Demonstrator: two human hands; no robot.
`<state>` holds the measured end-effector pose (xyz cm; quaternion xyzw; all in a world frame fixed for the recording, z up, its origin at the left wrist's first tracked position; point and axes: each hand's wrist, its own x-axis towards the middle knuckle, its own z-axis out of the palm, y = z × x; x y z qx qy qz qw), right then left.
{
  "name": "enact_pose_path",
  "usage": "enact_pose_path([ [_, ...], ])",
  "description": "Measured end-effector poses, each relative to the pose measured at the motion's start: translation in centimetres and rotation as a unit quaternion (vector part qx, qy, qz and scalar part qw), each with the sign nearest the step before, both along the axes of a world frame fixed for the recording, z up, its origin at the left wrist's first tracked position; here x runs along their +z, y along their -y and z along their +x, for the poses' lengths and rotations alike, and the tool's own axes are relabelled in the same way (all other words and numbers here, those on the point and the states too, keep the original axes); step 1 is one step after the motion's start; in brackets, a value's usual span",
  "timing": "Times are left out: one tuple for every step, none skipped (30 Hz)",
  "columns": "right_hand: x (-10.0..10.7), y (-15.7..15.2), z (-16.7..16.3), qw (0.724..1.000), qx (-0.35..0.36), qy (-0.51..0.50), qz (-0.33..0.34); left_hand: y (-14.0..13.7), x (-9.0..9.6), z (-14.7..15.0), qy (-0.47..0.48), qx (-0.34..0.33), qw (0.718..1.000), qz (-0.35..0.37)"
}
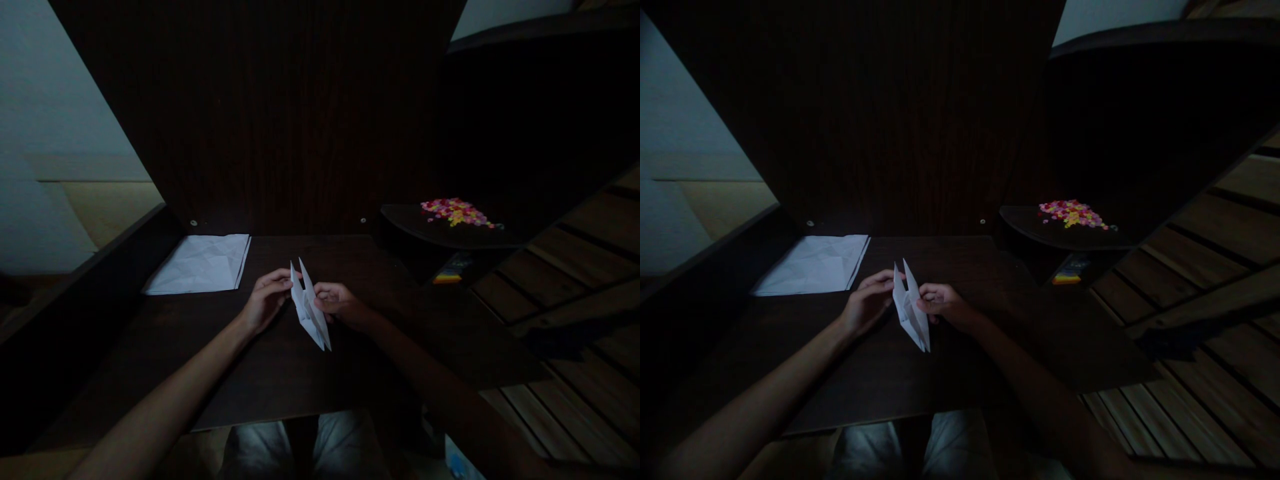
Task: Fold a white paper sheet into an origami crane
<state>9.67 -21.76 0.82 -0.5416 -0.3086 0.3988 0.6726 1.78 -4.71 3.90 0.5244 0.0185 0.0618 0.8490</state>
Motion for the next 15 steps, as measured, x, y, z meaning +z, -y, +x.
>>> enact_pose_path([
  [0.05,-0.01,-0.03,1.0,-0.001,0.0,-0.002,-0.02,-0.02,0.06,-0.001,0.007,1.0,0.002],
  [0.1,-0.03,-0.06,1.0,-0.002,0.0,-0.005,-0.04,-0.08,0.13,0.001,0.013,1.0,0.005],
  [0.14,-0.06,-0.1,1.0,-0.004,0.0,-0.008,-0.05,-0.16,0.19,0.005,0.017,1.0,0.01],
  [0.18,-0.09,-0.13,1.0,-0.005,0.0,-0.011,-0.07,-0.26,0.25,0.01,0.021,1.0,0.017],
  [0.2,-0.11,-0.16,1.0,-0.008,-0.001,-0.014,-0.07,-0.35,0.29,0.016,0.024,0.999,0.024],
  [0.22,-0.13,-0.17,1.0,-0.01,-0.001,-0.015,-0.06,-0.44,0.32,0.024,0.026,0.999,0.03],
  [0.23,-0.14,-0.18,1.0,-0.012,-0.002,-0.016,-0.04,-0.51,0.33,0.03,0.026,0.999,0.035],
  [0.23,-0.13,-0.17,1.0,-0.013,-0.001,-0.015,-0.02,-0.55,0.32,0.035,0.026,0.998,0.036],
  [0.22,-0.13,-0.15,1.0,-0.014,0.001,-0.015,0.02,-0.58,0.31,0.039,0.024,0.998,0.037],
  [0.21,-0.12,-0.12,1.0,-0.015,0.002,-0.014,0.05,-0.59,0.29,0.044,0.022,0.998,0.037],
  [0.18,-0.11,-0.09,1.0,-0.017,0.004,-0.014,0.07,-0.6,0.28,0.048,0.02,0.998,0.039],
  [0.14,-0.11,-0.05,1.0,-0.02,0.005,-0.014,0.09,-0.61,0.27,0.051,0.017,0.998,0.042],
  [0.11,-0.12,-0.02,1.0,-0.023,0.006,-0.013,0.09,-0.63,0.28,0.055,0.016,0.997,0.045],
  [0.07,-0.13,0.01,1.0,-0.027,0.007,-0.013,0.07,-0.67,0.29,0.059,0.015,0.997,0.048],
  [0.05,-0.15,0.03,0.999,-0.029,0.007,-0.012,0.04,-0.73,0.32,0.062,0.015,0.997,0.05],
])
